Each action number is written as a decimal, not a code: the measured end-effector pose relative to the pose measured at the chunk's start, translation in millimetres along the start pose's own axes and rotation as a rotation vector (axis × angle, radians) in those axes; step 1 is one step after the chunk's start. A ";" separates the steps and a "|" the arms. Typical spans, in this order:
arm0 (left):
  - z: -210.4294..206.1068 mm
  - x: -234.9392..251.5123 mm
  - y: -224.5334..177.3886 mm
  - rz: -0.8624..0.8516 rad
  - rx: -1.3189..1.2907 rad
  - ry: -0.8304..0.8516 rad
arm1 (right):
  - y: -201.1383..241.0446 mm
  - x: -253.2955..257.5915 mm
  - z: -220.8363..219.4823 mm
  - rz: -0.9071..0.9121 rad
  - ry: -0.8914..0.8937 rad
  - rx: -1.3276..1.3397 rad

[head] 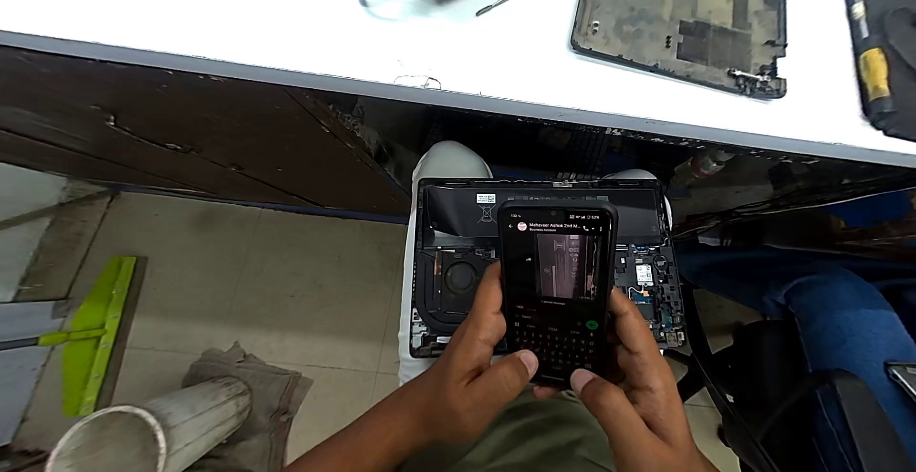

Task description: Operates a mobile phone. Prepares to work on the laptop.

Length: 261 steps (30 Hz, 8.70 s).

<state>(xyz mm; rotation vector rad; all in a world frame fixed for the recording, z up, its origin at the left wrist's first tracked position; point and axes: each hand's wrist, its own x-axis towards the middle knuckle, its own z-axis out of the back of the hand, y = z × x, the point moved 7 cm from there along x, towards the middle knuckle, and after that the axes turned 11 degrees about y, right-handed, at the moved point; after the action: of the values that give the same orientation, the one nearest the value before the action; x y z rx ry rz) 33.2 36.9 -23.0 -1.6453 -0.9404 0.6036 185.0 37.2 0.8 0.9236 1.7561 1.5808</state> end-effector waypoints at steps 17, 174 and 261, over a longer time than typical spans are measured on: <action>-5.8 2.7 -3.2 -0.042 0.077 0.042 | 0.4 3.4 4.8 0.018 -0.108 0.071; 0.7 10.1 -7.3 0.070 0.155 0.047 | -12.9 0.0 8.6 -0.073 -0.059 0.305; 5.5 9.3 -1.5 0.045 0.117 -0.016 | -21.6 1.0 5.1 -0.116 0.017 0.267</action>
<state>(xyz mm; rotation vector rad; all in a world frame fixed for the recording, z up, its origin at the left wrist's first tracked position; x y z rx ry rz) 33.7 47.7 -22.3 -1.5629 -0.8654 0.6913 186.3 39.9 -21.3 0.9130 2.0289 1.3060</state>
